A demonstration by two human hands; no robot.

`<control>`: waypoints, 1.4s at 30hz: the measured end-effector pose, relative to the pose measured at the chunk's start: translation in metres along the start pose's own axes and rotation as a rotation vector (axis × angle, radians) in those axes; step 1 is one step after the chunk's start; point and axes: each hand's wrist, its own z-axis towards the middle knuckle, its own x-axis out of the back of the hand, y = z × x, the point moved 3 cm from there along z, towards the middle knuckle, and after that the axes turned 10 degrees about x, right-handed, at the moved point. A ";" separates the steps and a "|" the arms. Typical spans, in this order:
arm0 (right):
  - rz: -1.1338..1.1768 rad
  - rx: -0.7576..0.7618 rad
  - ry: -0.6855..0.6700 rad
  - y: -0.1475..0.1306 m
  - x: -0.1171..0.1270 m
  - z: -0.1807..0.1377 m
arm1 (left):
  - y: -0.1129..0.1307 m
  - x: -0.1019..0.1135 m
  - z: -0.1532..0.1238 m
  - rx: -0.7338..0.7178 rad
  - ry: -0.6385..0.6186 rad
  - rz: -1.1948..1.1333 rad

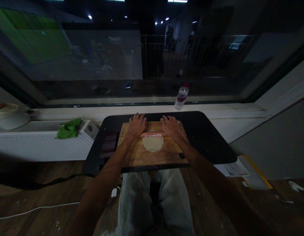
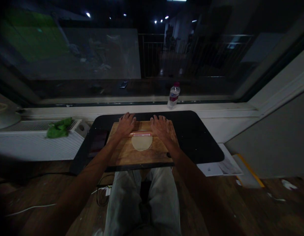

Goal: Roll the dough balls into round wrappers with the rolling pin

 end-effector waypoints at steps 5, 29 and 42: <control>-0.023 0.037 0.005 0.001 -0.007 -0.001 | -0.003 -0.003 -0.002 0.046 -0.036 0.025; -0.030 0.032 -0.024 -0.016 -0.004 -0.074 | 0.011 0.008 -0.095 0.135 -0.079 0.144; -0.114 0.042 0.092 -0.020 -0.003 -0.108 | 0.011 0.005 -0.135 0.112 0.012 0.133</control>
